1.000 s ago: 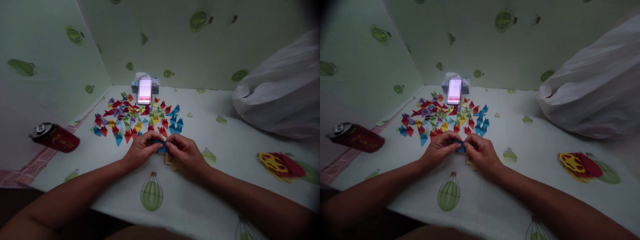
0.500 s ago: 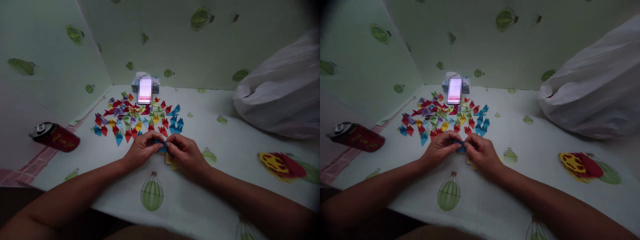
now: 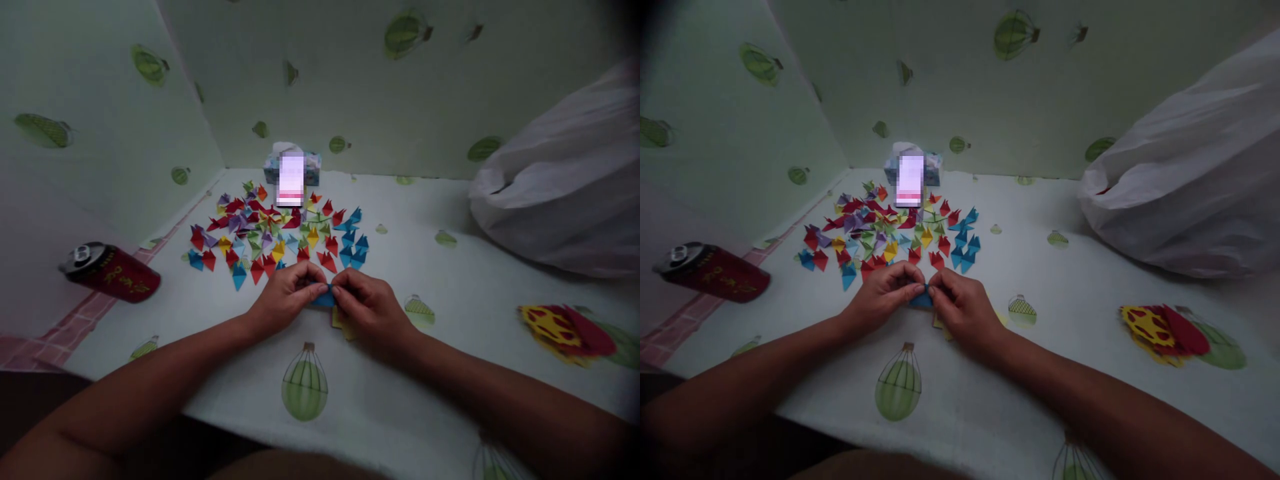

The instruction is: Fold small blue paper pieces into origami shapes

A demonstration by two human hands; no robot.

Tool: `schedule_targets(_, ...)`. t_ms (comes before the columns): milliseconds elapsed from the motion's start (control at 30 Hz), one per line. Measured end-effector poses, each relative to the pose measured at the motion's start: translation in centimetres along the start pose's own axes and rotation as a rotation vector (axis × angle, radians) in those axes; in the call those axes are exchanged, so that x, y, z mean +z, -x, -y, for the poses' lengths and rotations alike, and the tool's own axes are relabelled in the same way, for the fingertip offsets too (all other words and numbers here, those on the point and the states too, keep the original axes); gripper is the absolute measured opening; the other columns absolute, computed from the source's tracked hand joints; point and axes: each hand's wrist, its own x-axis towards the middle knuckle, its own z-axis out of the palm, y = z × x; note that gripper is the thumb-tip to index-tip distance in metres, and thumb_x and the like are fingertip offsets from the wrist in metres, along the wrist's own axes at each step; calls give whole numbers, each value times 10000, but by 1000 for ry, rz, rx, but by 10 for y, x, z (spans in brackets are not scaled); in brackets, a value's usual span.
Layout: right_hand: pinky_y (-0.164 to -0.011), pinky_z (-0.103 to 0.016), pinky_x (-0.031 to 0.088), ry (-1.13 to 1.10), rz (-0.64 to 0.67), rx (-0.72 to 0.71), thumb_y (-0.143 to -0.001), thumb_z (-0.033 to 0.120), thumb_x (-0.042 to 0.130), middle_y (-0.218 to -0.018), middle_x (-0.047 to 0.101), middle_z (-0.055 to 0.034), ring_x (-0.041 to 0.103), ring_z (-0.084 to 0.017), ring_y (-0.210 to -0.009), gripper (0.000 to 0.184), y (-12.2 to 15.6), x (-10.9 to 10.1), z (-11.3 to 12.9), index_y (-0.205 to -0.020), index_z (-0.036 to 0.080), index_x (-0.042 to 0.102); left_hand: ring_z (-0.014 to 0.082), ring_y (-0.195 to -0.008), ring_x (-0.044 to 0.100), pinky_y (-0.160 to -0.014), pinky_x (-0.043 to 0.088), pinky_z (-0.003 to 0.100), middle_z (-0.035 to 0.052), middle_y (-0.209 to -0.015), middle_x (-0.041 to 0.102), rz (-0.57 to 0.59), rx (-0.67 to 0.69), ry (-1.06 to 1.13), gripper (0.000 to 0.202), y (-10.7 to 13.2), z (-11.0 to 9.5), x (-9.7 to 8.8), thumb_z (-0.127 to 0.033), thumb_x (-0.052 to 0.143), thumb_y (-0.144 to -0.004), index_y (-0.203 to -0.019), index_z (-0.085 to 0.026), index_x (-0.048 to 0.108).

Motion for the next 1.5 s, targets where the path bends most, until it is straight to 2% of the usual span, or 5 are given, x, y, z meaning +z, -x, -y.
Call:
schedule_targets(633,-481,-222,385,-276,45,223,-927,342,579,-539,582,29,498,-97,-459,260,-2,2,2,-720,188,541,117,-727,564,-680,445,245,4,-793,617,-6,-22,95,129,-1,-1,1,-272,674,-819,-831,-156,618)
schedule_targets(800,-497,-232,378,-132,-34,126,-918,301,575,-563,580,19,494,-104,-492,231,0,2,1,-718,189,549,120,-735,618,-687,475,236,-5,-792,653,-5,-165,356,275,-1,2,5,-287,744,-769,-983,-169,620)
schedule_targets(933,-516,-245,386,-93,-82,81,-915,295,570,-579,570,14,490,-112,-516,203,1,2,0,-743,188,558,82,-559,542,-575,399,210,-21,-611,619,95,-349,380,261,1,2,6,-363,743,-780,-750,-146,602)
schedule_targets(1300,-499,-249,392,-305,-3,202,-916,365,584,-546,574,27,524,-122,-479,224,-1,3,0,-765,204,547,79,-520,466,-527,348,212,-40,-558,556,68,-230,181,258,2,-7,4,-361,690,-778,-686,-156,563)
schedule_targets(1500,-480,-232,373,-235,8,189,-917,368,590,-513,549,33,496,-107,-463,288,-1,3,0,-691,195,546,81,-514,467,-524,350,214,-38,-551,554,104,-243,125,266,2,-9,3,-361,689,-774,-662,-158,559)
